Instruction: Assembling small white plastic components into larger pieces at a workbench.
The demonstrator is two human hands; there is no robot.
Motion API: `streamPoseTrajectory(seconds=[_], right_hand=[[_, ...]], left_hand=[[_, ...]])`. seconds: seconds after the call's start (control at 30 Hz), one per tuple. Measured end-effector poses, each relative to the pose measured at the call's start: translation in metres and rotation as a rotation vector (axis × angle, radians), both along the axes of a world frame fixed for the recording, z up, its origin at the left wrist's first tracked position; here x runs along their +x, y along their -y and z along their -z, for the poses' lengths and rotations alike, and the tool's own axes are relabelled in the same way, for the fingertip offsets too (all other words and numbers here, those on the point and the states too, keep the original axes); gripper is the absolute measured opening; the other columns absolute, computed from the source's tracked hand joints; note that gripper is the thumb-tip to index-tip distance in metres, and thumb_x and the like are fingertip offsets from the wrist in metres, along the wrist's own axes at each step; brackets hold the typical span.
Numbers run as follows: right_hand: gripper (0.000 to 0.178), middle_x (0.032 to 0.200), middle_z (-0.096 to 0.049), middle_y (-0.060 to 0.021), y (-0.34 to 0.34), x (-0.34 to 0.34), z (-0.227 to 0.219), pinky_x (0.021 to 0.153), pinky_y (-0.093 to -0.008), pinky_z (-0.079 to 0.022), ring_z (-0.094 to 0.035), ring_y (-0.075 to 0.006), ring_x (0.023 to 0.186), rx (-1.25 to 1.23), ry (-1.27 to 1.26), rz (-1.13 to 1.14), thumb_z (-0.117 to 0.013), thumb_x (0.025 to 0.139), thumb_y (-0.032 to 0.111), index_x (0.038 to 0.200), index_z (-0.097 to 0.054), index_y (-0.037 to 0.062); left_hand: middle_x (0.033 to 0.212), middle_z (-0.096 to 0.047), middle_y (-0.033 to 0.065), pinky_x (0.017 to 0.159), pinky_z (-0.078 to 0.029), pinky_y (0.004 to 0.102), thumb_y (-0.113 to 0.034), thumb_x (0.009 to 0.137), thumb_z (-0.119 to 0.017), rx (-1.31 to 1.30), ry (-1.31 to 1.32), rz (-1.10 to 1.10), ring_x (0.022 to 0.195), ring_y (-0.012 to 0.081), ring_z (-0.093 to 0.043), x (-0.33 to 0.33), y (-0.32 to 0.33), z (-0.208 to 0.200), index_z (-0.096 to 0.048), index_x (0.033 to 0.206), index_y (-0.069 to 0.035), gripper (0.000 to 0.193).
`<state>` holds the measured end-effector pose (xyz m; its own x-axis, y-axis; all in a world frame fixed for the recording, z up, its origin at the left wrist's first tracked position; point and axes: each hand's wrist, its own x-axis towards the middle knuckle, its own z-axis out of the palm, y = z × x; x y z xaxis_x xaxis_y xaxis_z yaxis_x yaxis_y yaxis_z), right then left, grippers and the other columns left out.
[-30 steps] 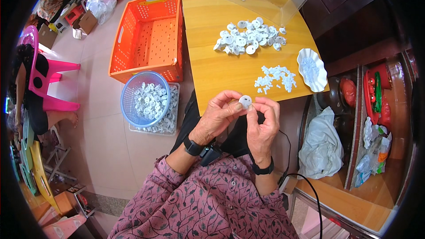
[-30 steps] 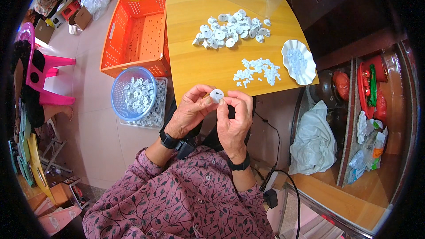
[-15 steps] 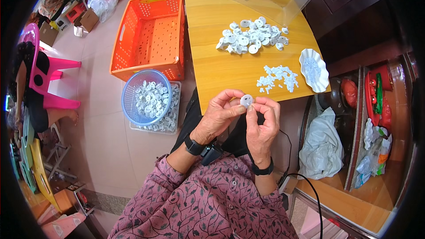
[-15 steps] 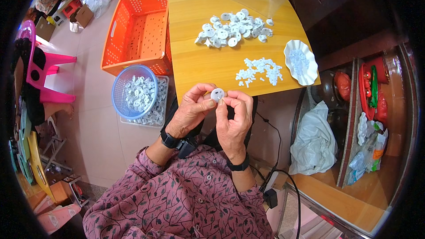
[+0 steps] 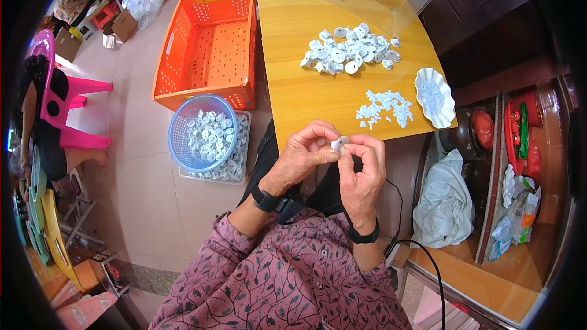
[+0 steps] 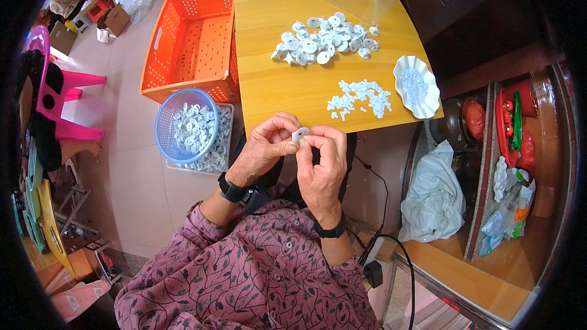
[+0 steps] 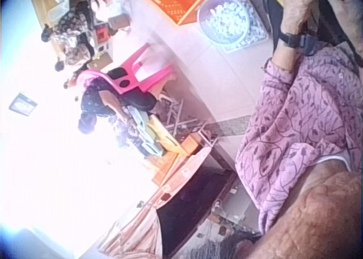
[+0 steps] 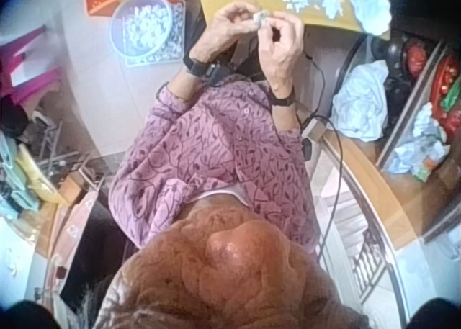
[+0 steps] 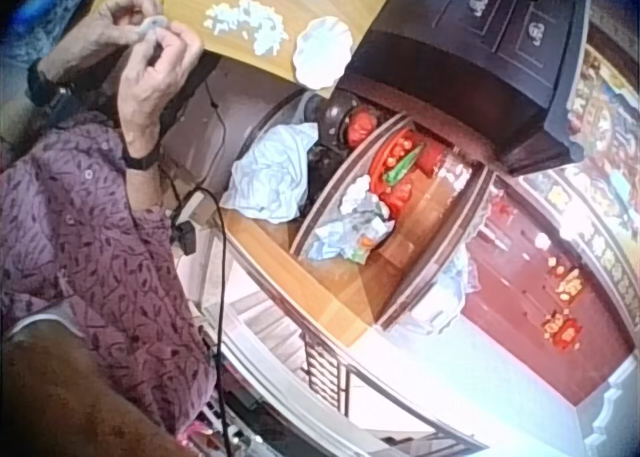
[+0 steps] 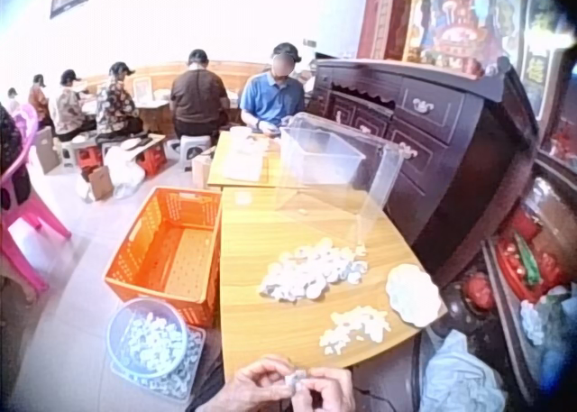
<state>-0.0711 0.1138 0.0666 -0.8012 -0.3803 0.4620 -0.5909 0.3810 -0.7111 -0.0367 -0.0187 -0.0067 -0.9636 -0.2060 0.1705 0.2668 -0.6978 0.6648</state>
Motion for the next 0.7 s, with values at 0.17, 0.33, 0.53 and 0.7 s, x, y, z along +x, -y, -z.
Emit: streamPoseTrajectory(seconds=[0.17, 0.33, 0.53, 0.7], right_hand=[[0.012, 0.102, -0.061, -0.0148, -0.0016, -0.0022, 0.0031, 0.082, -0.0377, -0.051, -0.062, -0.0292, 0.092, -0.041, 0.092, -0.046, -0.069, 0.084, -0.001, 0.092, -0.061, 0.0001], [0.012, 0.102, -0.062, -0.0142, -0.0057, -0.0036, 0.0102, 0.082, -0.0372, -0.051, -0.063, -0.0283, 0.092, -0.074, 0.130, -0.055, -0.069, 0.085, 0.000, 0.092, -0.061, 0.0003], [0.012, 0.100, -0.061, -0.0146, -0.0022, -0.0019, 0.0078, 0.081, -0.0385, -0.051, -0.062, -0.0297, 0.091, -0.023, 0.100, -0.059, -0.069, 0.084, 0.000, 0.092, -0.059, 0.0004], [0.013, 0.099, -0.061, -0.0151, 0.0009, -0.0014, 0.0096, 0.079, -0.0393, -0.051, -0.062, -0.0304, 0.089, -0.009, 0.039, -0.062, -0.068, 0.084, -0.002, 0.091, -0.058, 0.0006]], left_hand=[[0.112, -0.056, 0.0051, 0.093, -0.050, 0.0304, 0.008, 0.081, -0.075, 0.033, 0.054, 0.007, 0.105, 0.0158, -0.059, 0.0029, 0.0028, 0.0025, -0.064, 0.107, -0.002, 0.030], [0.111, -0.058, 0.0049, 0.093, -0.051, 0.0311, 0.008, 0.081, -0.075, 0.109, 0.093, 0.004, 0.103, 0.0156, -0.061, 0.0041, 0.0014, 0.0004, -0.065, 0.109, -0.002, 0.031], [0.110, -0.059, 0.0050, 0.092, -0.051, 0.0310, 0.009, 0.081, -0.074, 0.085, 0.095, -0.014, 0.103, 0.0156, -0.061, 0.0045, 0.0014, 0.0009, -0.065, 0.108, -0.002, 0.031], [0.109, -0.059, 0.0052, 0.092, -0.051, 0.0309, 0.009, 0.081, -0.074, 0.072, 0.069, -0.025, 0.102, 0.0157, -0.061, 0.0066, 0.0031, -0.0006, -0.066, 0.107, -0.001, 0.030]])
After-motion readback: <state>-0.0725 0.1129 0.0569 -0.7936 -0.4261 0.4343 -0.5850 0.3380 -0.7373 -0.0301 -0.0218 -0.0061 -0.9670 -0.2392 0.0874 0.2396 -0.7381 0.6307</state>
